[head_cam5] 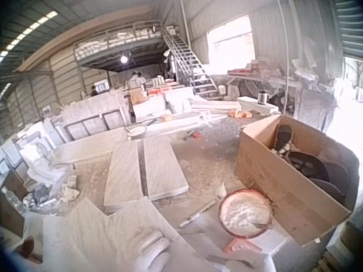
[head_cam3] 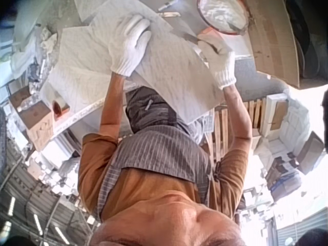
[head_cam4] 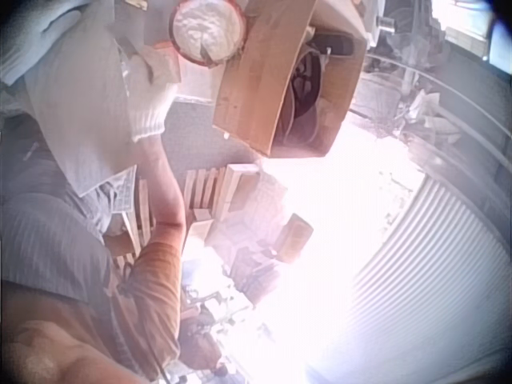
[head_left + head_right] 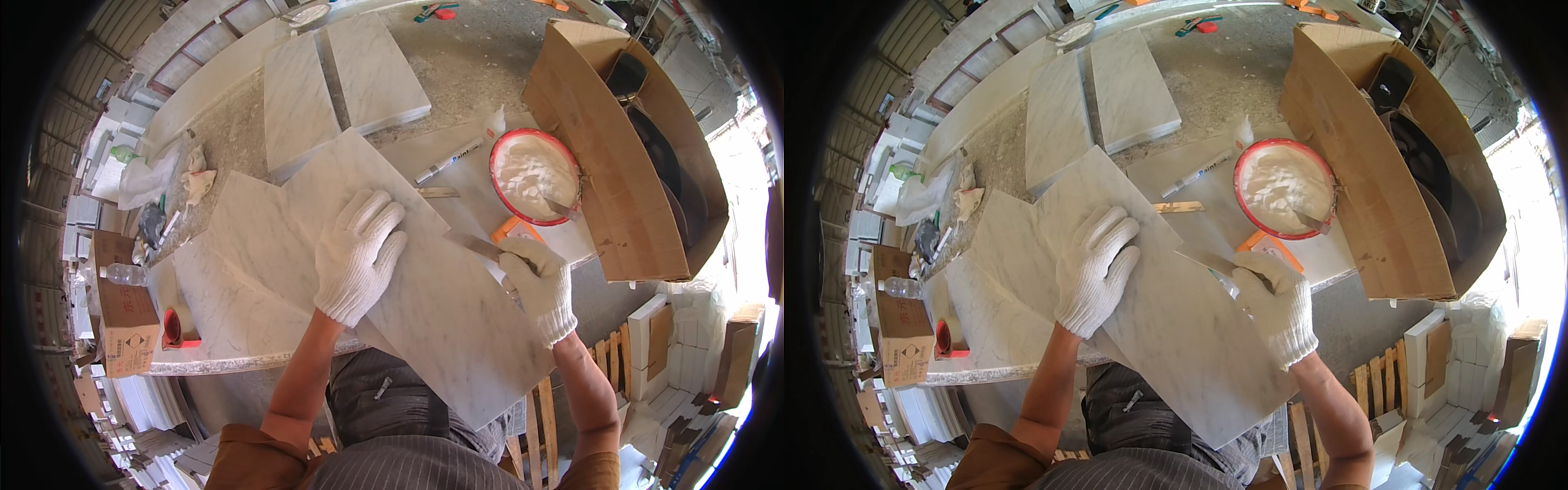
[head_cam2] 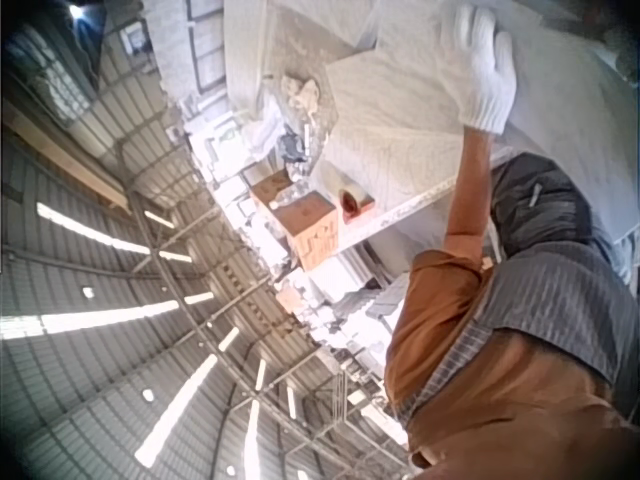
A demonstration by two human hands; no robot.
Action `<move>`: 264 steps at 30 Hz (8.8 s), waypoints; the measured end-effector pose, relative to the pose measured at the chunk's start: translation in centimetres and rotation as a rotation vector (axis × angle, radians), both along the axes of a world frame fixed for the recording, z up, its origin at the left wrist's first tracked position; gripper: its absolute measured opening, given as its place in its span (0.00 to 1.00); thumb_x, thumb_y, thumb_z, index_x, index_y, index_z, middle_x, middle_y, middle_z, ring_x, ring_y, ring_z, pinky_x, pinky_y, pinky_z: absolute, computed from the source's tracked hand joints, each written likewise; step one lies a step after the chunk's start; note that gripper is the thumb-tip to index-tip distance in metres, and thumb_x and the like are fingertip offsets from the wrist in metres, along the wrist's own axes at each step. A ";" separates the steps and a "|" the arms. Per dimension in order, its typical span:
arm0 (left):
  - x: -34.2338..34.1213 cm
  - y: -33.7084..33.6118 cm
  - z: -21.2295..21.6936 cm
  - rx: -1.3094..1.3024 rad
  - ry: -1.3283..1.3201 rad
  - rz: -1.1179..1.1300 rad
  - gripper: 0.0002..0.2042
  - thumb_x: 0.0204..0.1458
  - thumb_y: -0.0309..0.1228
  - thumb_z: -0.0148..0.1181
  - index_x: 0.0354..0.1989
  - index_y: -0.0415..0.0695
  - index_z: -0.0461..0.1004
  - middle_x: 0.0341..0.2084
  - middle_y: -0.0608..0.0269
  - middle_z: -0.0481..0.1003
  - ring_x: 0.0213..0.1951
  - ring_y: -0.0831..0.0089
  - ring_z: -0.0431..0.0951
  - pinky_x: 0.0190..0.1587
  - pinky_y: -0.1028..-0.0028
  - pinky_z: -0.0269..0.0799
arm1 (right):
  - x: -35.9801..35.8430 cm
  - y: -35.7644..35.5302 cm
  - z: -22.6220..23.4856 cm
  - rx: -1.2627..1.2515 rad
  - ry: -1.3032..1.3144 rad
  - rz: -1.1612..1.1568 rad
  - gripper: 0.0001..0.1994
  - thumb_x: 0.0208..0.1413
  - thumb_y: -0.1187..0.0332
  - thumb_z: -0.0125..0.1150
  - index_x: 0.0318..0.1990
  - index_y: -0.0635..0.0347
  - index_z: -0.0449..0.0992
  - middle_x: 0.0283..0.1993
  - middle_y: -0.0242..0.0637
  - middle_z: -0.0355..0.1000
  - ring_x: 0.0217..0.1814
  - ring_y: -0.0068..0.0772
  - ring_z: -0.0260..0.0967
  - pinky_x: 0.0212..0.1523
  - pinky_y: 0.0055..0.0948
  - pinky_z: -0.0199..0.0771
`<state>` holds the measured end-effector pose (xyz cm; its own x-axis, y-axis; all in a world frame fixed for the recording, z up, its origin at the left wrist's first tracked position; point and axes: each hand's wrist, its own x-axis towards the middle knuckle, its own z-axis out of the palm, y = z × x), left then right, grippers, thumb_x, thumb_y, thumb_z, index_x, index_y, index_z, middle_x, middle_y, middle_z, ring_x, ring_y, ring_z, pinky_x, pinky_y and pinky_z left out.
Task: The person applies a white paste to the edges of a stone slab using a putty knife, then smooths and wipes the surface with a cloth and sponge. The person repeats this process on multiple slabs, stacking finished pieces aside.
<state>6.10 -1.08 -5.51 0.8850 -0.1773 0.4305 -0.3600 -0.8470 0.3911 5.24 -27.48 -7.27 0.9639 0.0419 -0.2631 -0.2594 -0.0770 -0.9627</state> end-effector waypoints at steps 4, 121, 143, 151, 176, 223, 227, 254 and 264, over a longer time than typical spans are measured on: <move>-0.1 0.1 -0.3 0.007 -0.006 0.017 0.15 0.49 0.25 0.69 0.47 0.40 0.81 0.52 0.50 0.79 0.58 0.47 0.75 0.60 0.57 0.72 | 0.5 0.0 -0.2 -0.010 0.013 0.006 0.12 0.61 0.73 0.61 0.49 0.70 0.80 0.30 0.28 0.73 0.27 0.16 0.67 0.30 0.22 0.68; 5.7 0.7 0.8 0.402 -0.331 -0.293 0.14 0.46 0.29 0.64 0.43 0.48 0.80 0.42 0.63 0.79 0.48 0.57 0.78 0.59 0.53 0.72 | -11.2 -4.8 -4.3 0.436 0.075 -0.736 0.10 0.66 0.70 0.61 0.51 0.61 0.78 0.38 0.31 0.77 0.31 0.16 0.67 0.34 0.19 0.70; 15.7 -3.3 -2.0 -0.813 0.577 -0.098 0.19 0.55 0.29 0.69 0.55 0.42 0.76 0.41 0.67 0.80 0.47 0.76 0.77 0.54 0.73 0.72 | -10.9 -4.6 -3.8 0.494 0.107 -0.707 0.13 0.65 0.69 0.61 0.53 0.65 0.75 0.33 0.28 0.72 0.31 0.17 0.64 0.34 0.20 0.67; 22.8 -10.1 -5.3 -0.443 0.590 -0.078 0.16 0.52 0.37 0.69 0.46 0.42 0.77 0.40 0.60 0.80 0.41 0.72 0.78 0.47 0.70 0.73 | -11.1 -5.6 -4.1 0.499 0.166 -0.758 0.14 0.64 0.72 0.60 0.55 0.66 0.74 0.34 0.32 0.73 0.28 0.18 0.65 0.31 0.20 0.67; 11.6 -1.7 -3.0 -0.432 0.182 -0.080 0.30 0.59 0.27 0.63 0.70 0.40 0.62 0.67 0.53 0.68 0.69 0.64 0.66 0.71 0.65 0.59 | 1.2 -7.1 -2.0 0.219 -0.081 -0.226 0.06 0.66 0.71 0.58 0.44 0.64 0.77 0.31 0.31 0.76 0.33 0.18 0.71 0.36 0.21 0.73; 1.8 2.3 -3.5 -0.341 -0.009 0.090 0.21 0.57 0.27 0.68 0.59 0.42 0.74 0.55 0.54 0.78 0.58 0.58 0.76 0.62 0.63 0.69 | 4.9 -7.3 -4.9 -0.242 -0.217 -0.200 0.10 0.61 0.72 0.61 0.46 0.67 0.82 0.28 0.27 0.73 0.25 0.14 0.65 0.24 0.19 0.65; 1.8 2.6 -3.2 -0.289 -0.041 0.083 0.21 0.56 0.26 0.69 0.58 0.42 0.75 0.53 0.54 0.78 0.56 0.57 0.77 0.61 0.63 0.71 | 4.9 -7.1 -4.4 -0.246 -0.206 -0.211 0.10 0.61 0.72 0.60 0.46 0.66 0.82 0.30 0.27 0.74 0.25 0.14 0.66 0.25 0.19 0.66; 1.8 2.3 -2.7 -0.264 -0.027 0.085 0.20 0.56 0.26 0.68 0.57 0.41 0.76 0.54 0.53 0.78 0.56 0.58 0.77 0.61 0.63 0.71 | 4.9 -6.4 -3.2 -0.132 -0.131 -0.227 0.08 0.62 0.74 0.60 0.45 0.66 0.81 0.29 0.28 0.72 0.24 0.14 0.63 0.24 0.18 0.61; 2.0 2.4 -2.9 -0.252 -0.083 0.079 0.21 0.53 0.24 0.70 0.56 0.42 0.77 0.51 0.52 0.80 0.54 0.54 0.79 0.58 0.62 0.73 | 1.8 -2.6 0.3 0.063 0.022 -0.031 0.09 0.61 0.73 0.63 0.47 0.66 0.81 0.32 0.29 0.77 0.28 0.15 0.69 0.28 0.19 0.69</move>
